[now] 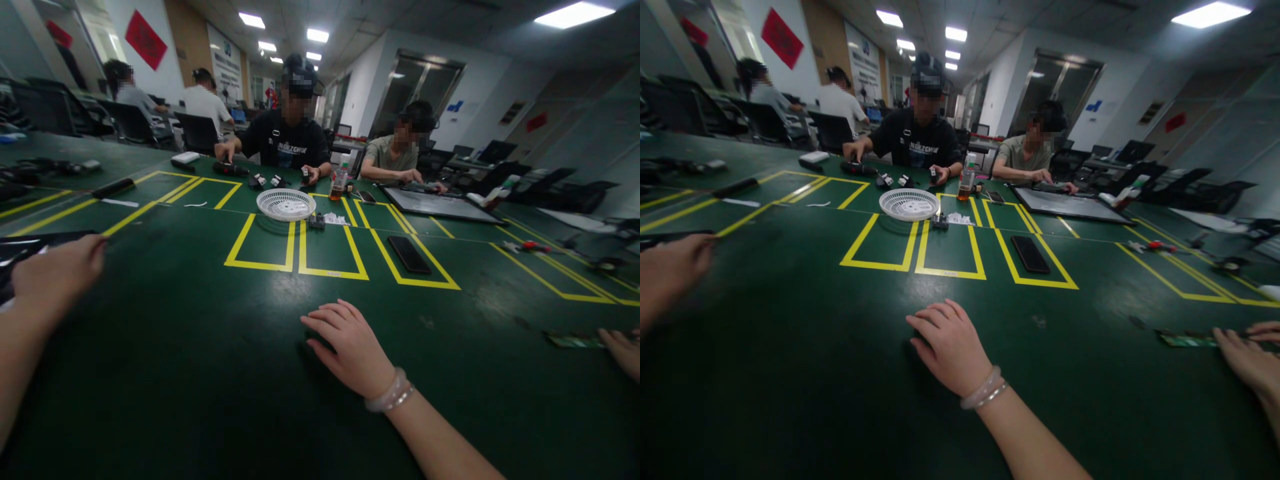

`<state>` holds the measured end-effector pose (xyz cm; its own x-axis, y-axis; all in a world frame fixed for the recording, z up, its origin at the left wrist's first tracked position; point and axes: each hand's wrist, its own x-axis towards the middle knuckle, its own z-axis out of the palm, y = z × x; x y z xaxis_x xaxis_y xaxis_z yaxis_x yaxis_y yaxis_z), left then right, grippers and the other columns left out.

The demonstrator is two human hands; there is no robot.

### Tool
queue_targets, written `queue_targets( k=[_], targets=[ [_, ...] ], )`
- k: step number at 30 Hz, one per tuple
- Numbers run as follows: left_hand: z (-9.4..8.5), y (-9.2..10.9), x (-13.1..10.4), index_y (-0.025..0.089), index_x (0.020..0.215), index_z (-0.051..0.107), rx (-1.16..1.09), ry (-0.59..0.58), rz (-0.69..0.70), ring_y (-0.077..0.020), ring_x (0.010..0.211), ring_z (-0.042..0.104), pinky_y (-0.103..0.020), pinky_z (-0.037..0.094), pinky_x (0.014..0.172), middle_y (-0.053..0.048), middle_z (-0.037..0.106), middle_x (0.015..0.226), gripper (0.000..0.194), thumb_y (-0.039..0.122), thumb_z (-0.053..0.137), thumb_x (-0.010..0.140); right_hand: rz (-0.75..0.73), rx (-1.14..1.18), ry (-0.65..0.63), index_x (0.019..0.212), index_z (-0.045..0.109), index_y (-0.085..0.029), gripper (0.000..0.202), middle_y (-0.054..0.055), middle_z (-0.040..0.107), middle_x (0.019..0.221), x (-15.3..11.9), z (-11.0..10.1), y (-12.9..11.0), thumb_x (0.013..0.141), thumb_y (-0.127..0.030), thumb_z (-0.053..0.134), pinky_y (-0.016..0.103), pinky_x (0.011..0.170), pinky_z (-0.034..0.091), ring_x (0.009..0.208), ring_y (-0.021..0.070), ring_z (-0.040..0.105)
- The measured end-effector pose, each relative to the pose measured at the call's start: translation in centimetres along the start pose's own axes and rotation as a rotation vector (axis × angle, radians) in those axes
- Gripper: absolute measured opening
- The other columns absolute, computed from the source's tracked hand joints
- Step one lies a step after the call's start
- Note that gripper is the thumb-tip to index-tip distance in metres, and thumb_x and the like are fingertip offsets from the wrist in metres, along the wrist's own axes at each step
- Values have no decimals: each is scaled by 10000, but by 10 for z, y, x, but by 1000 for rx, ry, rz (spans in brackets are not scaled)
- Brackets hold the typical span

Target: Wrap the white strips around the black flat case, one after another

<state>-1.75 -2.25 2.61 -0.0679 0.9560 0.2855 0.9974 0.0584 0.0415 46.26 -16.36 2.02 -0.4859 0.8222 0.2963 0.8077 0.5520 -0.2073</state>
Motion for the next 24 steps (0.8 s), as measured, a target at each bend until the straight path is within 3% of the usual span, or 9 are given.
queue_targets(
  k=[2,4,6,10,12,15,18,20,24],
  targets=[
    [-10,31,-4,141,1386,513,70,-21,-17,-304,954,636,-366,399,705,-123,633,1179,719,573,107,979,-4,-8,26,1332,565,-276,405,37,639,1294,0,0,-1,929,-245,586,500,1120,363,1201,230,559],
    [-13,61,-11,166,1383,523,66,-21,255,-246,895,631,-327,428,705,-101,608,1267,580,462,182,1017,-9,-20,59,1376,528,-267,453,56,599,1351,0,0,-1,927,-235,579,499,1125,364,1231,234,542],
    [-9,87,-21,185,1314,585,78,51,567,-195,821,615,-283,417,682,-71,650,1207,442,312,275,1026,-22,-37,98,1412,492,-250,494,80,557,1403,0,-1,-1,926,-236,576,503,1127,366,1274,245,513],
    [-2,132,-50,205,1226,618,26,373,1143,-145,751,587,-263,385,648,-41,700,1043,377,77,380,963,-67,-43,115,1449,449,-219,596,110,521,1447,0,-1,-3,895,-335,634,521,1129,355,1334,276,457],
    [-3,151,-68,191,1214,605,-62,462,1311,-133,692,565,-273,377,608,-38,703,980,332,83,448,943,-78,-14,69,1442,457,-220,626,101,566,1407,0,-1,-5,874,-382,662,520,1135,337,1320,275,470],
    [-6,170,-87,168,1224,590,-153,446,1452,-129,666,565,-286,400,582,-38,700,936,315,129,525,919,-88,47,-54,1362,540,-235,445,63,695,1195,0,1,-9,923,-291,592,493,1114,342,1145,228,597],
    [-5,167,-84,201,1309,547,-167,408,1449,-154,767,615,-302,476,685,-41,703,999,379,225,555,932,-60,134,-88,1247,624,-229,338,33,733,960,1,2,-8,969,-160,446,434,997,431,899,180,660],
    [-5,156,-69,229,1368,510,-132,330,1314,-206,921,637,-355,499,830,-67,689,1106,447,382,537,948,32,255,-15,1231,631,-216,335,31,722,903,1,1,-4,987,-173,406,376,862,485,820,173,652],
    [-12,112,-25,102,1452,401,3,128,665,-301,1189,545,-487,395,1045,-168,592,1278,598,485,285,1008,355,674,218,1012,680,-194,316,17,647,785,3,-3,8,1011,-383,427,277,617,471,630,138,567]
  ],
)
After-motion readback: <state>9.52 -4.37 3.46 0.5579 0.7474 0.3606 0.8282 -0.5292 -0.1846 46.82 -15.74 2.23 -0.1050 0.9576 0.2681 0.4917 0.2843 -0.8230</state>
